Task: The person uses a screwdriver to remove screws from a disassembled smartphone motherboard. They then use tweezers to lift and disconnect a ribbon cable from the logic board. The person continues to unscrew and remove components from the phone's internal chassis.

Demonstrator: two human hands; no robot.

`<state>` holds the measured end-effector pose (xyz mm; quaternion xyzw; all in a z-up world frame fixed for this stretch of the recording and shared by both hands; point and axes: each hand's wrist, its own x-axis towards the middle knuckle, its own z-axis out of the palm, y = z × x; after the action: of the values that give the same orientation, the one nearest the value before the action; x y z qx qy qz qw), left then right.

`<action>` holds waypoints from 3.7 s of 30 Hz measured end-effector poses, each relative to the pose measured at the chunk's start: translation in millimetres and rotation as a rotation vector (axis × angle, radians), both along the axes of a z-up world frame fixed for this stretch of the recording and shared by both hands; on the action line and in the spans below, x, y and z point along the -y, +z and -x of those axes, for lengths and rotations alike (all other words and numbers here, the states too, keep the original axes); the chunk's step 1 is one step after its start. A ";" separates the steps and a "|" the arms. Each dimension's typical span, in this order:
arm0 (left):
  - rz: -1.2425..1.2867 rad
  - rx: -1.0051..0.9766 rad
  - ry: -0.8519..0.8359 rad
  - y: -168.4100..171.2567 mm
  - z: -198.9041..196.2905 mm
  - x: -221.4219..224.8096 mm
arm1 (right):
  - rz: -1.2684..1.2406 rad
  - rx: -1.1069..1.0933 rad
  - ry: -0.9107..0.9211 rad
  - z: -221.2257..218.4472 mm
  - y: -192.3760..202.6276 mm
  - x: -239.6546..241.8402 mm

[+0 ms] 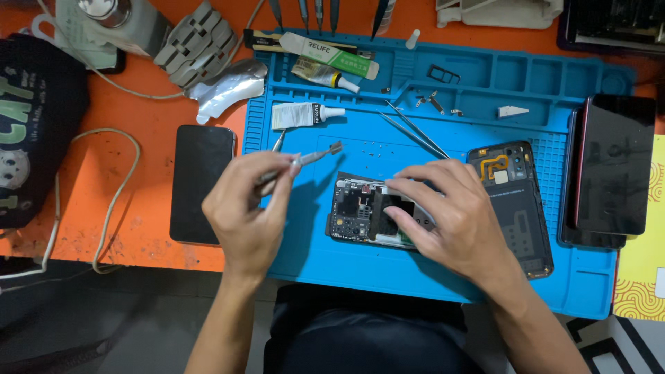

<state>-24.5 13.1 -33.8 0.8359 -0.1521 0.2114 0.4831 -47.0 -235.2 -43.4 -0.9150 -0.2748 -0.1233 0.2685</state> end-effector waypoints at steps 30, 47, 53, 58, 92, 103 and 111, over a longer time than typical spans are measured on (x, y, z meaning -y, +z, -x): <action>0.109 -0.210 0.204 -11.3 23.4 -13.7 | 0.057 -0.138 0.033 0.7 3.0 2.1; -0.391 0.096 0.186 -14.0 26.8 -24.9 | 0.310 -0.254 0.030 19.9 15.1 7.1; -0.339 0.184 0.189 -6.4 38.3 -12.4 | 0.465 -0.146 0.010 25.4 7.3 6.7; -0.173 0.168 0.120 -24.6 54.0 3.9 | 0.467 -0.105 -0.031 29.5 10.4 4.0; -0.199 -0.670 -0.420 -19.1 44.8 38.5 | -0.097 -0.520 -0.259 68.8 14.6 -1.7; -0.291 -0.612 -0.398 -23.9 45.4 40.7 | -0.098 -0.631 -0.218 64.0 12.1 10.3; -0.325 -0.646 -0.408 -20.6 42.0 39.4 | -0.042 -0.668 -0.170 63.0 8.7 16.6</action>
<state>-66.5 -26.3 -54.4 0.8776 -0.1865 -0.1886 0.3994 -110.0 -251.7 -34.7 -0.9187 -0.0918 0.1557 0.3511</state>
